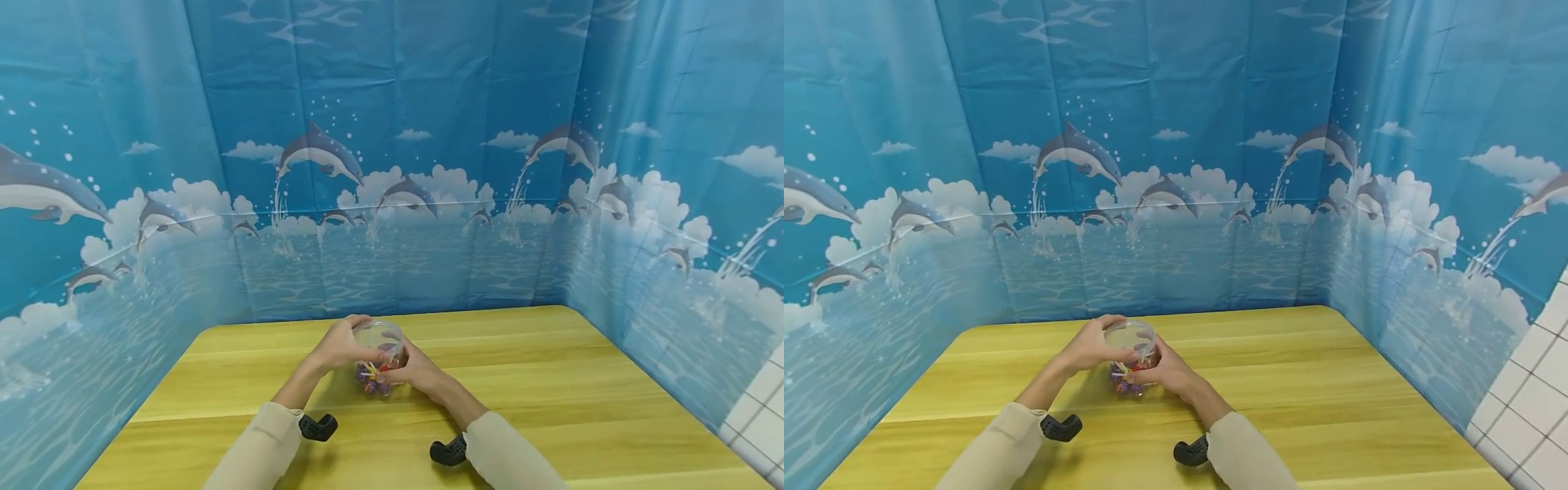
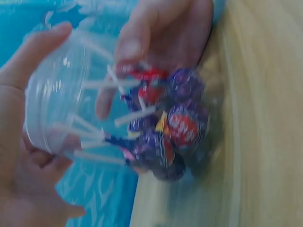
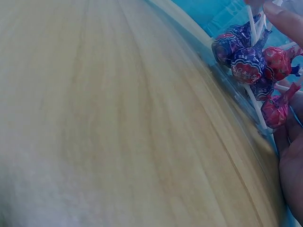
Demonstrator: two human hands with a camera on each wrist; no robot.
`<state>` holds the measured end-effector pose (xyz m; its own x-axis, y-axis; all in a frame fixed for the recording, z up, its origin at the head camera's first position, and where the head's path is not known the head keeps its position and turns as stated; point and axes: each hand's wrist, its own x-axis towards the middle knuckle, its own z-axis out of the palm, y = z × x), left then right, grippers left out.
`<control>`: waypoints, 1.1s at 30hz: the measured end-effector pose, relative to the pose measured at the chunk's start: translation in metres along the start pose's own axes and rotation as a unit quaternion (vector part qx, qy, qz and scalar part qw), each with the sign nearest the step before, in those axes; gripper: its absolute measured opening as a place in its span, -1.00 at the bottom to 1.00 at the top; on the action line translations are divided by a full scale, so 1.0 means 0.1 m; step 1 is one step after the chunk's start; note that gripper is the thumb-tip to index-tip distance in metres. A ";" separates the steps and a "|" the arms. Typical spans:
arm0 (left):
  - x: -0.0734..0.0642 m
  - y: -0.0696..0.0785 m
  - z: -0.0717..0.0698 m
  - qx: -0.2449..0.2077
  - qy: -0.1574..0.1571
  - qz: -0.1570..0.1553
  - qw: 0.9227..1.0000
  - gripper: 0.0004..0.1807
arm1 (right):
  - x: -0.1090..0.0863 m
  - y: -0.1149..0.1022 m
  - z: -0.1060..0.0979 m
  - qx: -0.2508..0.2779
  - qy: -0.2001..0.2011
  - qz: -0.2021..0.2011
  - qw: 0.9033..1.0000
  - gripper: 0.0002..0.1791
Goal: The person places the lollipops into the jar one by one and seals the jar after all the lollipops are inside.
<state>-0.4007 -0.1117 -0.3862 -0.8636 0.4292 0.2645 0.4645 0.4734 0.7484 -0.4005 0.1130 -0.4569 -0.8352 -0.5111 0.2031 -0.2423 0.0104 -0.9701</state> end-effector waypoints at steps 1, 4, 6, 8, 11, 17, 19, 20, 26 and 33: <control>0.01 -0.02 -0.01 -0.015 -0.012 0.000 1.000 0.08 | 0.01 0.00 -0.01 -0.001 -0.002 0.001 1.000 0.04; 0.03 -0.09 -0.02 -0.051 -0.038 -0.001 0.998 0.09 | 0.02 0.02 -0.03 -0.007 -0.009 0.003 1.000 0.05; 0.03 -0.11 -0.01 -0.062 -0.048 -0.003 0.997 0.10 | 0.01 0.03 -0.04 -0.014 -0.009 0.004 1.000 0.07; 0.02 -0.12 0.02 -0.062 -0.054 -0.004 0.997 0.11 | -0.01 0.05 -0.05 -0.024 -0.009 0.007 1.000 0.09; 0.00 -0.09 0.03 -0.057 -0.063 0.001 0.996 0.16 | -0.05 0.04 -0.11 -0.056 -0.028 0.004 0.998 0.17; -0.05 -0.04 -0.21 -0.028 -0.012 0.017 0.999 -0.01 | -0.21 -0.24 -0.47 -0.180 -0.046 0.011 0.983 0.15; -0.10 -0.07 -0.38 0.037 0.036 0.020 0.998 -0.08 | -0.30 -0.37 -0.65 -0.250 -0.032 0.006 0.968 0.09; -0.14 -0.10 -0.46 0.085 0.062 0.018 0.994 -0.10 | -0.34 -0.43 -0.75 -0.285 -0.024 0.001 0.958 0.05; -0.38 -0.30 -0.83 0.343 0.139 -0.055 0.928 -0.04 | -0.56 -0.70 -1.31 -0.513 0.051 0.001 0.857 -0.03; -0.48 -0.40 -0.92 0.417 0.127 -0.119 0.892 0.08 | -0.61 -0.84 -1.62 -0.617 0.116 0.079 0.775 0.17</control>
<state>-0.3959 -0.2225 -0.3730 -0.9247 0.1019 0.3669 0.1548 0.9809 0.1179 -0.4088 0.2826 -0.3667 -0.9338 -0.2538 0.2521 -0.2968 0.9431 -0.1498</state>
